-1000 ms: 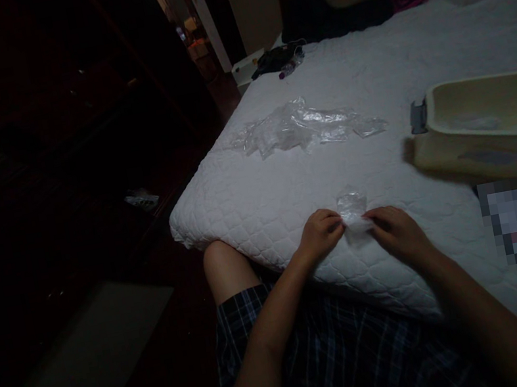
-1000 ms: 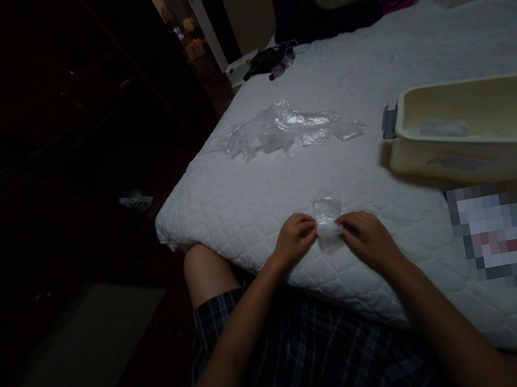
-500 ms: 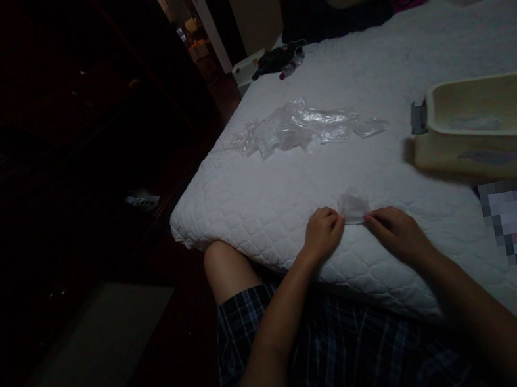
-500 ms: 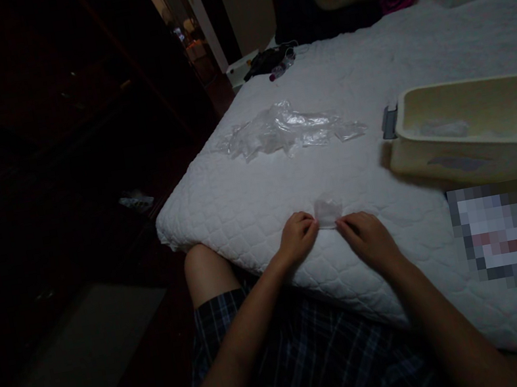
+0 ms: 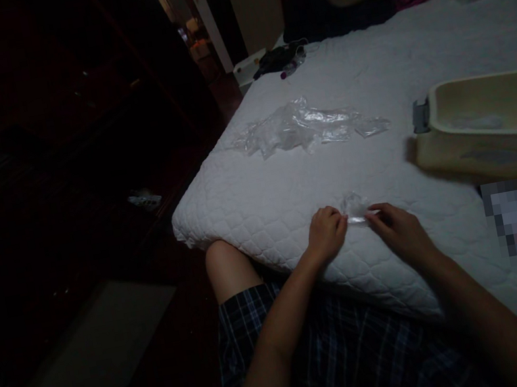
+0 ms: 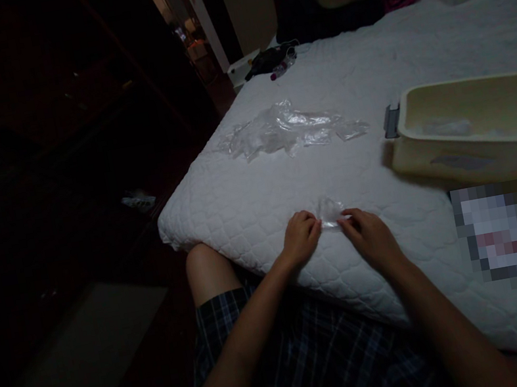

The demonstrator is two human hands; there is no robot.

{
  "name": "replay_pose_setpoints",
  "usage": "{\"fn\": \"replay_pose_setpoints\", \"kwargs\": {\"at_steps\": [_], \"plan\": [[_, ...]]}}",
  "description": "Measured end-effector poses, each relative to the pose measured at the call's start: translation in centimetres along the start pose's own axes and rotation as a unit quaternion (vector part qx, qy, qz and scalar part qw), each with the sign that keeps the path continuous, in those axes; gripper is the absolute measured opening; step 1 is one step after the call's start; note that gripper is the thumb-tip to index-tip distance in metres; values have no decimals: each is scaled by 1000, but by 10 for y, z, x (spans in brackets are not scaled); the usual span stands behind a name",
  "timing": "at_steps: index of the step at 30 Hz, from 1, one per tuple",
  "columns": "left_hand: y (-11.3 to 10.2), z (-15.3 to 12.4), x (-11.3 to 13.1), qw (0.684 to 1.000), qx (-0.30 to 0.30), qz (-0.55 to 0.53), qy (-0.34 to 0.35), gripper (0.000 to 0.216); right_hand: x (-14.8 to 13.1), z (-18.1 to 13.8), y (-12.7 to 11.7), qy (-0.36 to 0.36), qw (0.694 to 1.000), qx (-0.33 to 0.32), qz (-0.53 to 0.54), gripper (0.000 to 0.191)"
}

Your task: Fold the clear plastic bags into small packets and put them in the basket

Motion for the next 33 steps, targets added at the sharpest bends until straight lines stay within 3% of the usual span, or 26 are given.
{"fn": "replay_pose_setpoints", "kwargs": {"at_steps": [9, 22, 33], "plan": [[-2, -2, 3, 1000, 21, 11, 3, 26, -2, -1, 1, 35, 999, -11, 23, 37], [0, -4, 5, 996, 55, 67, -4, 20, -5, 0, 2, -53, 996, -5, -69, 34], [6, -4, 7, 988, 83, 131, -24, 18, -5, 0, 3, -71, 994, 0, -86, 40]]}}
Point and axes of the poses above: each hand's wrist, its own z-axis towards the middle knuckle, its own y-axis out of the palm, x = y × z, the point moved 3 cm from there along z, towards the middle knuckle, and after that the axes turned 7 degrees about -z, right-handed, at the moved point
